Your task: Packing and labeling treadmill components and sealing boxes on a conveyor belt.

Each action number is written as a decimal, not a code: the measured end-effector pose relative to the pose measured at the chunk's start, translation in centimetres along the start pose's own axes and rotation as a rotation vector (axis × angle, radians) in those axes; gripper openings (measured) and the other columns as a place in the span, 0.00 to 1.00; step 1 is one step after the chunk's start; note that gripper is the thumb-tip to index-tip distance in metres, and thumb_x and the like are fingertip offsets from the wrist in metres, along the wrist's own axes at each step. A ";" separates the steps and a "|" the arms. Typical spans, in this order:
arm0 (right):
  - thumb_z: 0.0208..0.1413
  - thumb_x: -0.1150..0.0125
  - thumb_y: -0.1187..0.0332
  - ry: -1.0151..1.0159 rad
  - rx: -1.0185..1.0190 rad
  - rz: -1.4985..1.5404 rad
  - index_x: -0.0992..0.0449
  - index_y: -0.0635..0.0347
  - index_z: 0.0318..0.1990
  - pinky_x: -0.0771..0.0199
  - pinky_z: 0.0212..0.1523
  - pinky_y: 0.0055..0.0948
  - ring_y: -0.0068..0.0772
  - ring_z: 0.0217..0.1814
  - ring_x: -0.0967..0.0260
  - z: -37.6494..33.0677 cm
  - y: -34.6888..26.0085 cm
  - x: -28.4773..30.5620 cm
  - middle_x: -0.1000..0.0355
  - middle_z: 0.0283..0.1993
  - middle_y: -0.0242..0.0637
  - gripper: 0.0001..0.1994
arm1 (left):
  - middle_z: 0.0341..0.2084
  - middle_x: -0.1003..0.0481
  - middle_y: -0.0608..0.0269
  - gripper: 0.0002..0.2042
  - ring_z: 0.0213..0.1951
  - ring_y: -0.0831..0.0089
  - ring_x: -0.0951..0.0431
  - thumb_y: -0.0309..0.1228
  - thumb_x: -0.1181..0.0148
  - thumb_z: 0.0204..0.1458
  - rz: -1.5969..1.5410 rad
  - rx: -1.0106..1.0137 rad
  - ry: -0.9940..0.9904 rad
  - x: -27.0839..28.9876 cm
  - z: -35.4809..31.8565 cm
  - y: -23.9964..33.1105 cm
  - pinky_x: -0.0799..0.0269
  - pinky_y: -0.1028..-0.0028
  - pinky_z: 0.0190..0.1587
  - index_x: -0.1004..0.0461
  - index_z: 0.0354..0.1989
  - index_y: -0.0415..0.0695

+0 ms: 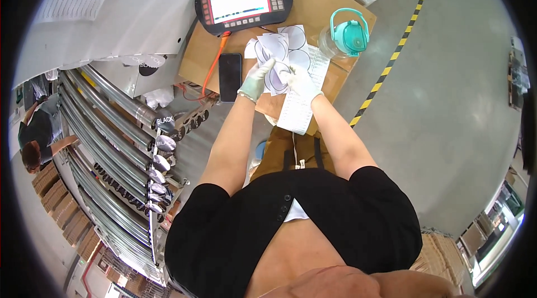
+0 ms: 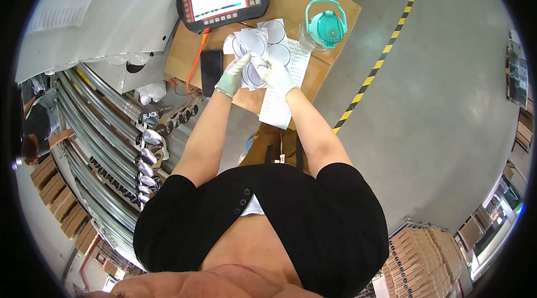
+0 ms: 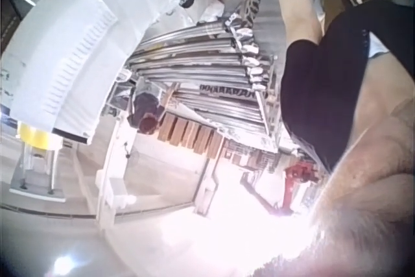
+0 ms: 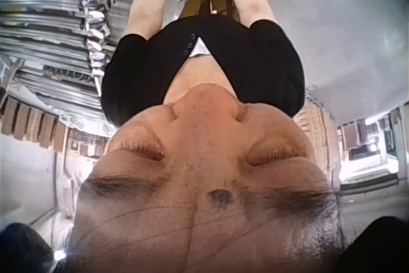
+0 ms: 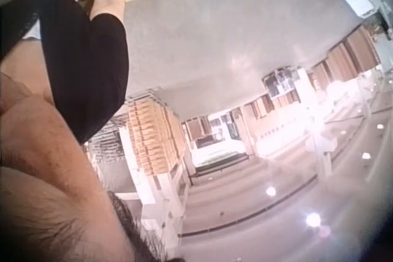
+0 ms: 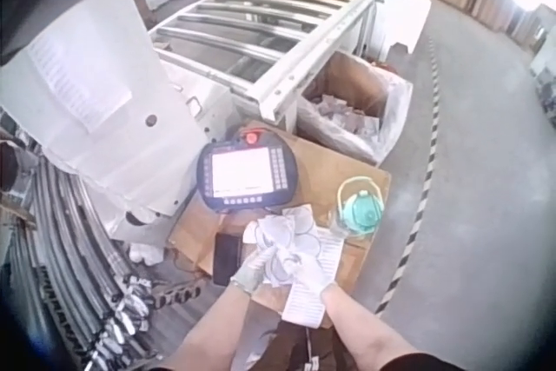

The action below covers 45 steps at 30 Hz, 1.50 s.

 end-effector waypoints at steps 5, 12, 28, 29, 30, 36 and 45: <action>0.49 0.35 0.61 0.106 0.107 -0.207 0.25 0.67 0.42 0.28 0.43 0.36 0.40 0.39 0.27 3.0 -0.7 -0.4 0.24 0.38 0.45 0.18 | 0.34 0.21 0.58 0.22 0.33 0.73 0.23 0.31 0.31 0.41 0.587 -0.081 0.348 5.6 1.3 0.8 0.27 0.74 0.38 0.26 0.44 0.32; 0.43 0.31 0.60 0.508 -0.198 -0.913 0.36 0.67 0.55 0.29 0.51 0.44 0.49 0.55 0.31 4.7 -7.4 3.4 0.37 0.58 0.56 0.33 | 0.40 0.23 0.55 0.14 0.41 0.69 0.22 0.25 0.37 0.48 0.107 -0.094 0.332 9.1 -3.1 0.7 0.26 0.71 0.48 0.25 0.44 0.33; 0.52 0.34 0.66 -0.265 0.154 0.354 0.28 0.65 0.46 0.27 0.42 0.27 0.29 0.40 0.28 -3.0 -18.1 -0.3 0.26 0.43 0.37 0.17 | 0.53 0.32 0.40 0.30 0.54 0.54 0.28 0.37 0.33 0.38 1.106 -0.379 0.082 -12.8 -6.5 10.9 0.31 0.67 0.54 0.33 0.51 0.36; 0.50 0.33 0.67 -0.209 0.172 0.338 0.27 0.65 0.43 0.26 0.38 0.24 0.25 0.37 0.28 -1.5 -18.5 2.2 0.26 0.38 0.34 0.15 | 0.56 0.36 0.40 0.35 0.57 0.53 0.31 0.39 0.32 0.37 1.164 -0.414 0.080 -15.3 -6.6 11.9 0.33 0.66 0.55 0.36 0.54 0.35; 0.49 0.32 0.69 -0.287 0.144 0.511 0.27 0.65 0.44 0.26 0.37 0.25 0.25 0.36 0.28 -1.3 -20.1 2.8 0.26 0.36 0.33 0.16 | 0.60 0.40 0.40 0.39 0.60 0.52 0.34 0.41 0.32 0.36 1.223 -0.449 0.093 -17.3 -6.6 12.6 0.34 0.65 0.57 0.40 0.58 0.35; 0.55 0.40 0.69 -0.420 0.155 0.790 0.27 0.61 0.46 0.23 0.39 0.30 0.30 0.38 0.26 5.0 -25.2 16.6 0.26 0.37 0.33 0.12 | 0.67 0.49 0.49 0.41 0.68 0.56 0.47 0.30 0.37 0.52 0.456 -0.635 0.010 -21.8 -8.2 13.8 0.50 0.63 0.67 0.56 0.70 0.40; 0.50 0.40 0.39 0.103 -0.182 0.936 0.42 0.47 0.63 0.41 0.56 0.68 0.53 0.63 0.46 24.2 -17.9 37.0 0.45 0.64 0.41 0.37 | 0.58 0.35 0.60 0.27 0.60 0.60 0.35 0.40 0.46 0.59 0.169 -0.342 0.374 -12.4 -13.4 3.8 0.39 0.60 0.61 0.42 0.65 0.45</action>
Point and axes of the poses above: each hand's wrist, its own z-axis towards the middle knuckle, its own x-axis out of the back of the hand, y = z × x, the point moved 8 cm from there along z, towards the middle knuckle
